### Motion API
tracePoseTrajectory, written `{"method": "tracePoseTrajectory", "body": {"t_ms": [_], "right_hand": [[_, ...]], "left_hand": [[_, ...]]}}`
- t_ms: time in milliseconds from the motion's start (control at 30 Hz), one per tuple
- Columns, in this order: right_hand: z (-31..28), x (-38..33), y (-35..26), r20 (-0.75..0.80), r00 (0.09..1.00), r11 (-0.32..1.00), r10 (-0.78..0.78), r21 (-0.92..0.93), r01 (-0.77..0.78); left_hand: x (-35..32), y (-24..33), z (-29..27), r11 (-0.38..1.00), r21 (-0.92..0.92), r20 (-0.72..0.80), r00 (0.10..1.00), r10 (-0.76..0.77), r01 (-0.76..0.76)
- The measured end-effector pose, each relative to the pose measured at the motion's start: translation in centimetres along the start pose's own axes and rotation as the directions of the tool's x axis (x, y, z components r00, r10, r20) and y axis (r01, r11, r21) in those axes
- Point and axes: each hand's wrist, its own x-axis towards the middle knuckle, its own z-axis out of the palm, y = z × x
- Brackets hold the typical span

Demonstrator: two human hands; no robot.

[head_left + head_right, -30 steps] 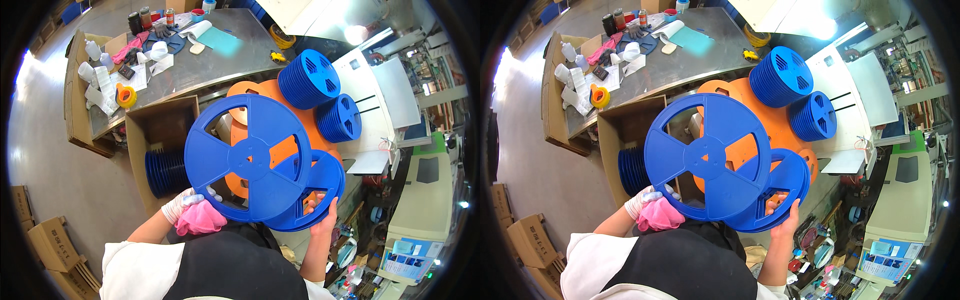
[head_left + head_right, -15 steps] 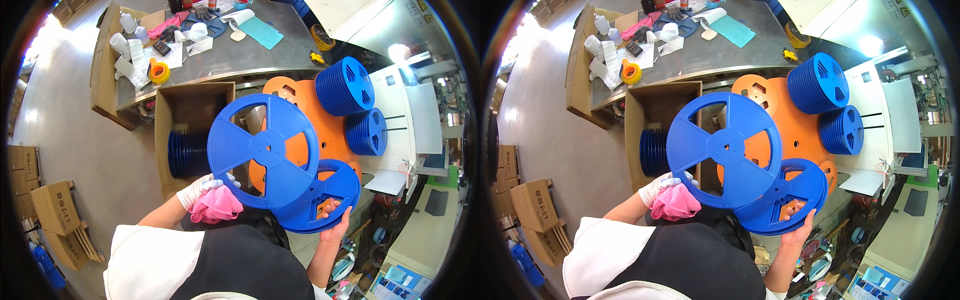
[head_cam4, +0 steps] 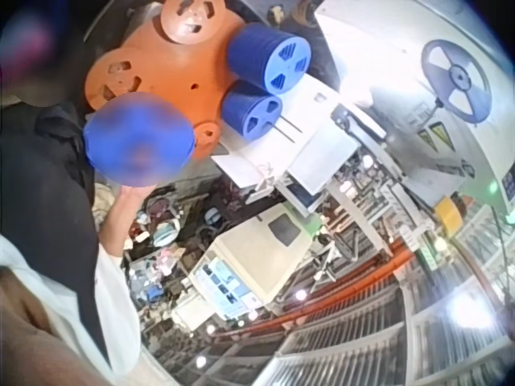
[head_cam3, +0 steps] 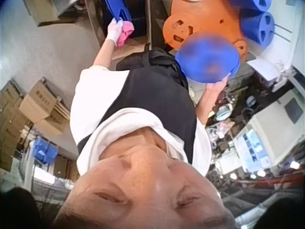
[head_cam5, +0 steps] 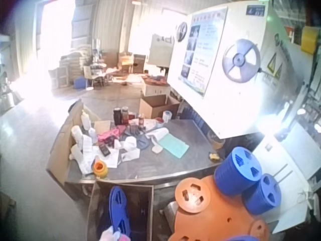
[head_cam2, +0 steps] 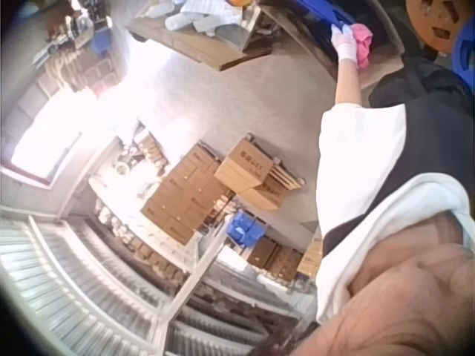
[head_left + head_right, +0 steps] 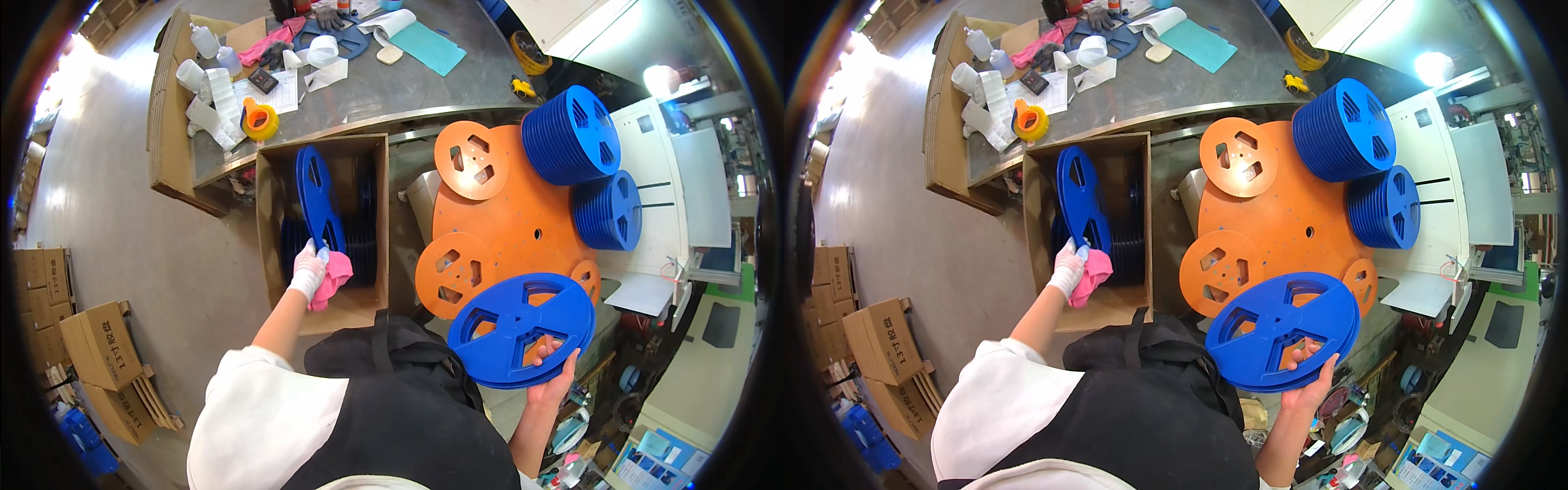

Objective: The person wipes the surfaces of blue plastic spools with a pink cloth, then places each spool into a cardboard box. The person repeats this process for multiple spools.

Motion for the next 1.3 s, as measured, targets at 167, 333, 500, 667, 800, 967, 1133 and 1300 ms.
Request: {"method": "tracePoseTrajectory", "body": {"t_ms": [167, 333, 500, 667, 800, 967, 1133, 1300], "right_hand": [[0.0, -0.5, -0.2, 0.000, 1.000, 1.000, -0.001, -0.020, 0.001], [-0.2, -1.1, -0.2, -0.041, 0.999, 1.000, -0.011, -0.012, 0.011], [-0.5, -1.5, -0.2, -0.025, 0.999, 0.999, -0.030, -0.020, 0.029], [-0.4, -1.5, 0.0, -0.003, 0.998, 0.997, -0.057, 0.043, 0.057], [-0.7, -1.6, -0.3, 0.151, 0.984, 0.976, -0.095, 0.209, 0.062], [-1.4, -1.6, -1.0, 0.390, 0.910, 0.931, -0.143, 0.366, -0.010], [-0.9, -1.4, -1.2, 0.565, 0.810, 0.854, -0.158, 0.491, -0.175], [-0.1, -1.8, -1.2, 0.606, 0.783, 0.855, -0.141, 0.473, -0.213]], "left_hand": [[3.1, -1.5, 5.8, 0.996, -0.066, 0.062, 0.996, -0.061, 0.065], [3.4, -2.4, 9.0, 0.962, 0.208, 0.144, 0.968, -0.208, 0.175], [3.2, -2.6, 9.2, 0.972, 0.176, 0.223, 0.955, -0.194, 0.157], [2.7, -1.8, 7.9, 0.944, 0.257, 0.265, 0.925, -0.273, 0.205], [0.6, -0.6, 5.8, 0.862, -0.300, 0.352, 0.888, -0.298, 0.408], [-1.4, 2.4, 2.4, 0.588, -0.614, 0.571, 0.811, -0.130, 0.526], [-1.9, 6.6, 0.4, 0.615, -0.640, 0.538, 0.840, -0.068, 0.460], [-2.4, 10.1, -0.1, 0.637, -0.731, 0.399, 0.911, 0.109, 0.244]]}}
